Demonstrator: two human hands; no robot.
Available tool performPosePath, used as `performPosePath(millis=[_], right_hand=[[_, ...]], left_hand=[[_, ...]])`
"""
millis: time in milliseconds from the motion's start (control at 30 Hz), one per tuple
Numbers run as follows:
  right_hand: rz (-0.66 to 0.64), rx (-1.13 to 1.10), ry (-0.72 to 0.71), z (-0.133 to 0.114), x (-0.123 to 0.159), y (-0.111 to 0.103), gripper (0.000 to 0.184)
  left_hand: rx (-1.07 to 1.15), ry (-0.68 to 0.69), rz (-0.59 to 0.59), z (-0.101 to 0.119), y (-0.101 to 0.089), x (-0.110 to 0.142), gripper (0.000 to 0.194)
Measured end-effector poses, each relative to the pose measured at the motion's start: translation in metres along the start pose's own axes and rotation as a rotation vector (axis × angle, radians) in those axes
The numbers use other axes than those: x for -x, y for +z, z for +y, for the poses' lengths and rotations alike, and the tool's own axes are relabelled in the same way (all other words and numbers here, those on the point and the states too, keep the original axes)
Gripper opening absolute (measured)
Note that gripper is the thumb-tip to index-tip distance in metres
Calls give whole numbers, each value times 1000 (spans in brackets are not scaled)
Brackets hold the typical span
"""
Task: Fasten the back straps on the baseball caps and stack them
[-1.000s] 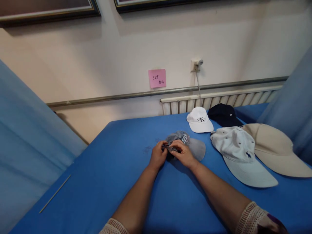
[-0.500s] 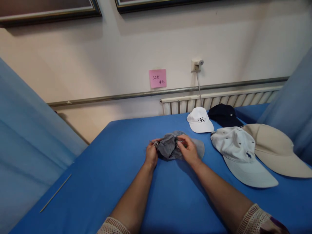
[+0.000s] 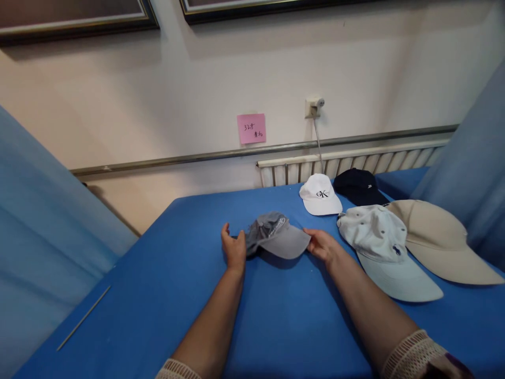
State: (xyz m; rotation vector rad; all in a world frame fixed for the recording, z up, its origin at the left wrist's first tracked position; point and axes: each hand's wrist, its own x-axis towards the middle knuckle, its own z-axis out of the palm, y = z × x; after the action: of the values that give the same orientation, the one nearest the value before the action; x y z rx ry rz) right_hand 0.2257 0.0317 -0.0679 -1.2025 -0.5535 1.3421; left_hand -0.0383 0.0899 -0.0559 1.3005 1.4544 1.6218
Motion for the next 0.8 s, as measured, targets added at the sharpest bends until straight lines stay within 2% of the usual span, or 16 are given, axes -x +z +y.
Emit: performPosePath(millis=[67, 133, 200, 300, 367, 433, 500, 667, 733, 800], right_hand=[[-35, -98, -32, 4, -1, 9, 3], [-50, -219, -81, 8, -1, 16, 2], [-71, -374, -105, 13, 0, 22, 9], [-132, -503, -56, 23, 5, 30, 15], [-180, -442, -1, 29, 9, 34, 12], [-212, -361, 39, 32, 14, 36, 12], [-227, -281, 51, 33, 19, 39, 15], [-268, -85, -9, 32, 29, 42, 22], [-299, -44, -29, 33, 29, 43, 21], [-293, 35, -108, 36, 27, 43, 20]], left_hand=[[-56, 54, 99, 8, 1, 7, 57], [-44, 53, 86, 15, 7, 19, 55], [66, -78, -69, 19, 16, 34, 48], [323, -370, -418, 20, 29, 51, 39], [418, -441, -458, 19, 32, 51, 30], [444, -423, -352, 20, 26, 39, 22], [440, -382, -234, 21, 12, 18, 20], [341, -319, 120, 19, -46, -34, 31], [258, -331, 247, 14, -67, -44, 33], [166, -327, 325, 10, -82, -48, 29]])
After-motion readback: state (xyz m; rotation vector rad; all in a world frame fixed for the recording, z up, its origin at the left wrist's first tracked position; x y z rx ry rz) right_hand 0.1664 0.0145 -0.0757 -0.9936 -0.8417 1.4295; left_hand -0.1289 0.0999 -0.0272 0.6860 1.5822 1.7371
